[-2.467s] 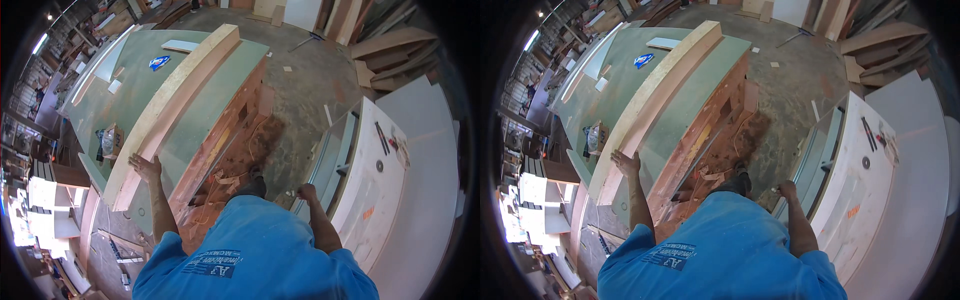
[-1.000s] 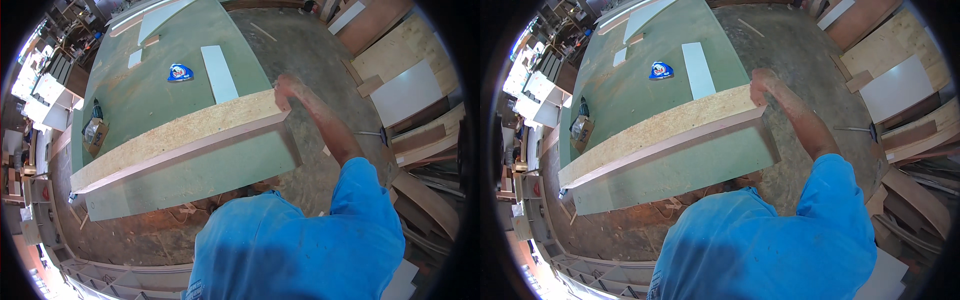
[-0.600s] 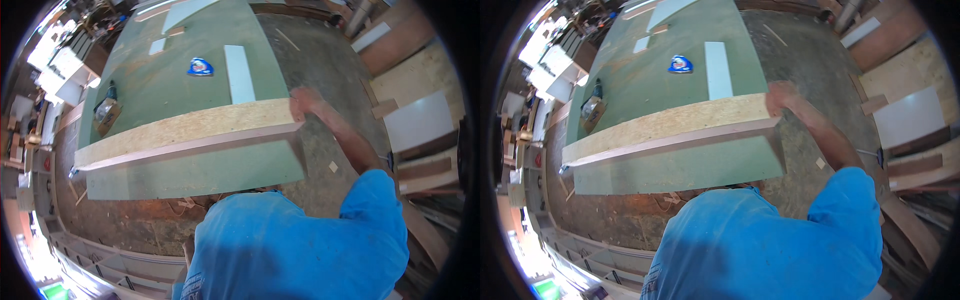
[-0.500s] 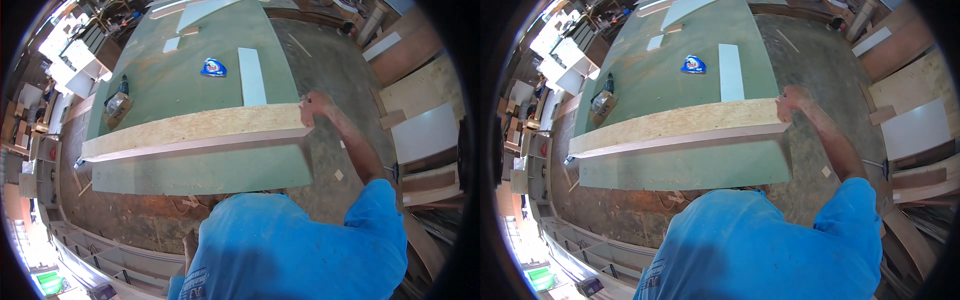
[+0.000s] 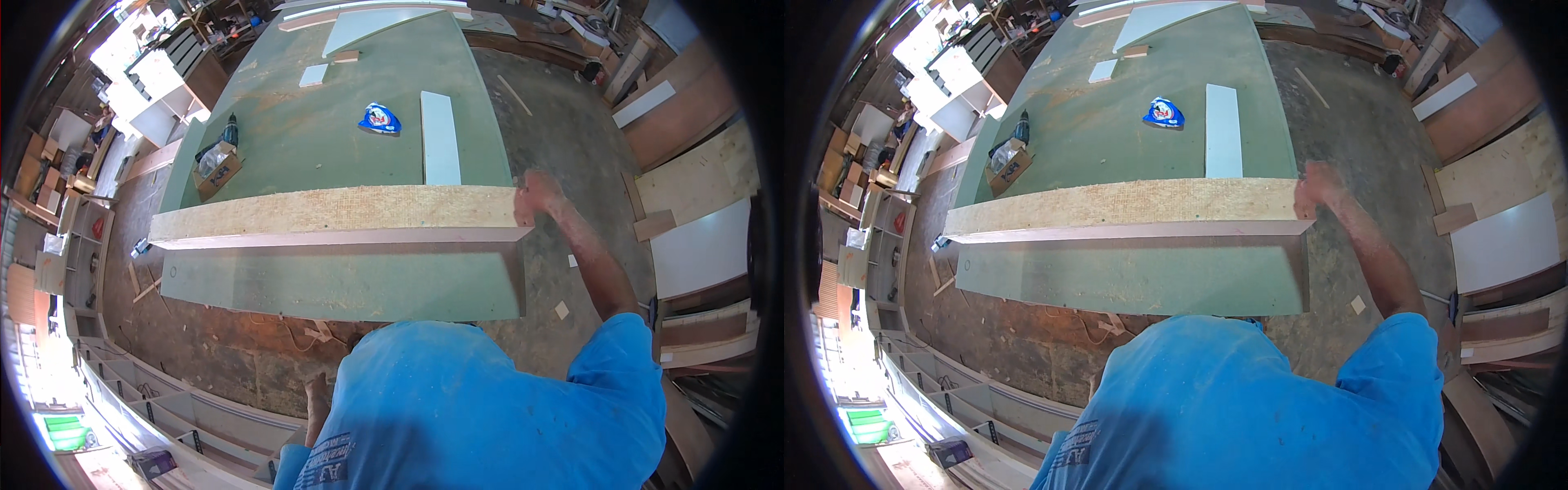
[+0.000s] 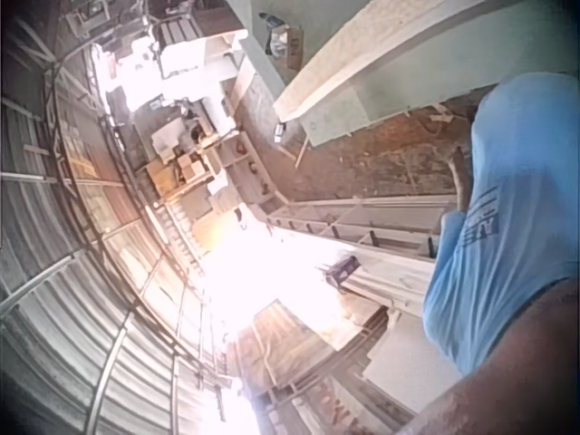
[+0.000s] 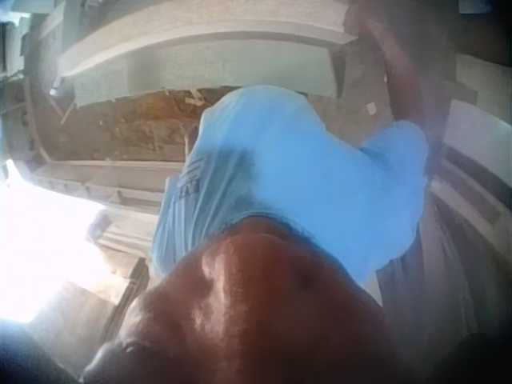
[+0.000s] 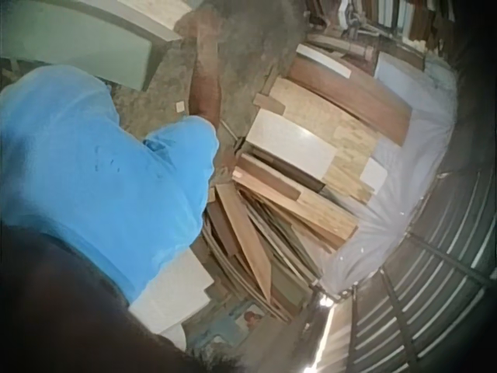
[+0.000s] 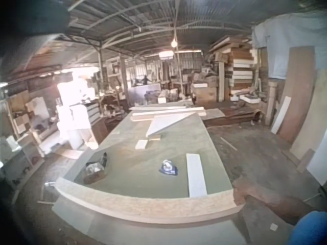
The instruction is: The person uses a power drill to drive screws into a wooden board to secure it to a frame, then picks up and positions a smaller wooden board against the frame.
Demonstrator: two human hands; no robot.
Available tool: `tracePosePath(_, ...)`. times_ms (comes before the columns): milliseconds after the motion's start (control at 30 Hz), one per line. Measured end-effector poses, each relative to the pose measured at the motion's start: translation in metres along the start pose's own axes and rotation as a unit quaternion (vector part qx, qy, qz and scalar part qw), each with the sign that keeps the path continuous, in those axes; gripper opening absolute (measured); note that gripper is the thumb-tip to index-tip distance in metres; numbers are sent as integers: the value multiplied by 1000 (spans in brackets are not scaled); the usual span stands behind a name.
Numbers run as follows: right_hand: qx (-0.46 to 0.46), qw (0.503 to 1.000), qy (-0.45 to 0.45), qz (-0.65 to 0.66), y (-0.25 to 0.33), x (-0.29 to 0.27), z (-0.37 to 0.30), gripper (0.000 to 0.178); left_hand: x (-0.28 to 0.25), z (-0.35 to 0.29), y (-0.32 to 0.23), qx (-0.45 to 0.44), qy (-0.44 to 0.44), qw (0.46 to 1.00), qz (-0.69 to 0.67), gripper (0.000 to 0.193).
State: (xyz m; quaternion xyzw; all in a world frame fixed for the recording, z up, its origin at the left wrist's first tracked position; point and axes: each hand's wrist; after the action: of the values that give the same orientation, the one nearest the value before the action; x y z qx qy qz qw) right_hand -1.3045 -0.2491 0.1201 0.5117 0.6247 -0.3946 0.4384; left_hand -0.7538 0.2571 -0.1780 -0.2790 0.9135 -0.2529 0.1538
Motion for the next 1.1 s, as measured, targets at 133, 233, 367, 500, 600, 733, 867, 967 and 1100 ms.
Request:
tracePosePath(133, 16, 998, 60, -3, 1, -5, 18, 40, -6, -8, 40, -33, -5, 999, -36, 40)
tracePosePath(233, -2, 992, 108, -57, 2, 1, 32, 38, -5, -10, 50, -38, -7, 998, -55, 40)
tracePosePath(367, -56, 997, 37, -45, -4, 18, 23, 35, -5, -6, 39, -25, -26, 999, -41, 41)
tracePosePath(500, -54, 998, 14, -20, 5, 0, 10, 34, -9, 3, 36, -23, -65, 996, 52, 44)
tracePosePath(600, -25, 999, 9, -24, -24, 21, 27, 35, 0, 17, 9, -16, -60, 988, 139, 46)
tracePosePath(733, -41, 997, 34, -62, 5, 23, 42, 37, -36, 31, -11, 153, -195, 885, 395, 44)
tracePosePath(867, -59, 997, 15, -48, -24, 30, 25, 38, 53, -41, -156, 336, -241, 866, 281, 28)
tracePosePath(967, -53, 997, -27, 41, -1, 7, 7, 39, 101, -109, -272, 466, -229, 824, 228, 22)
tracePosePath(1100, 8, 999, 40, 27, 12, -12, 6, 38, 201, -150, -385, 618, -101, 746, 225, 18)
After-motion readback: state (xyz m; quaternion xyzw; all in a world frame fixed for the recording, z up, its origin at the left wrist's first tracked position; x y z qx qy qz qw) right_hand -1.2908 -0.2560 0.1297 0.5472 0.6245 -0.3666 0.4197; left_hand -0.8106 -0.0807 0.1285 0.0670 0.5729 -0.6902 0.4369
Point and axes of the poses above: each hand's wrist, its own z-axis towards the middle knuckle, its own x-axis out of the palm, y = z × x, and after that the axes turned 13 degrees about y, right-handed
